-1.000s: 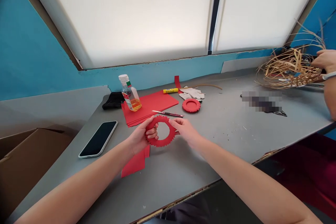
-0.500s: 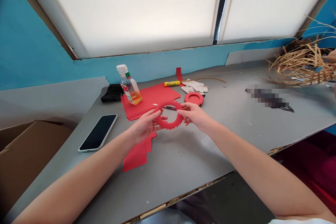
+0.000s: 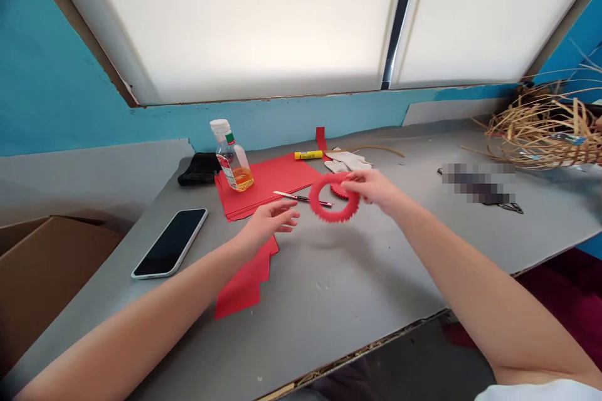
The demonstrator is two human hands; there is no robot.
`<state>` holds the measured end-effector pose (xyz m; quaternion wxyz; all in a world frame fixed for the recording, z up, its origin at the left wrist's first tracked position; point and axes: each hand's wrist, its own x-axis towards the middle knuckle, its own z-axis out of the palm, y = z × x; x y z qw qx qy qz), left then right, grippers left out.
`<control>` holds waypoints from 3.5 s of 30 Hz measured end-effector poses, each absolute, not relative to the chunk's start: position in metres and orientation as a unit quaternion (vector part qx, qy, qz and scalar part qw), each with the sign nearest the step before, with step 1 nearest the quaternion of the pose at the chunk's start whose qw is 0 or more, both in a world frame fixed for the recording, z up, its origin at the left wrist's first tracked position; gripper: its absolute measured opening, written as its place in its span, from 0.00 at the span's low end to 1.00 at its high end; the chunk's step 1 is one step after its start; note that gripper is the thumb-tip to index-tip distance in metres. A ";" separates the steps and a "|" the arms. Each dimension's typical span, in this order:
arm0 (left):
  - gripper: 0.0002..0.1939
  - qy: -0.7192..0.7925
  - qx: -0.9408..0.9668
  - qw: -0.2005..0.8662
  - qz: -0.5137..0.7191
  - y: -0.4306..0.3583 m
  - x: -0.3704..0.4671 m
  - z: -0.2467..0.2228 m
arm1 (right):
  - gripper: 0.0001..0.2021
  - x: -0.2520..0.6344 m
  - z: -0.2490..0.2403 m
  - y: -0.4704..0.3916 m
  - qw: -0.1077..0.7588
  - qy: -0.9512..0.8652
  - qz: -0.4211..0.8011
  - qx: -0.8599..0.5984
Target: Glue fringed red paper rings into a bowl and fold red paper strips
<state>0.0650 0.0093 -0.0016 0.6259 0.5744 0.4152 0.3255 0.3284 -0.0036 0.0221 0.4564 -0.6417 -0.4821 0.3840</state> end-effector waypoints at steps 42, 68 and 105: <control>0.13 0.518 0.600 0.556 0.250 -0.015 0.004 -0.019 | 0.22 0.351 -0.032 0.077 0.212 -0.453 0.255 -0.828; 0.44 0.397 0.903 0.154 -0.052 0.007 -0.030 0.002 | 0.14 0.172 -0.004 -0.001 0.090 -0.823 0.283 -0.485; 0.32 0.378 0.892 0.239 -0.058 0.021 -0.050 0.013 | 0.19 0.132 -0.063 -0.015 0.243 -0.871 0.083 -0.419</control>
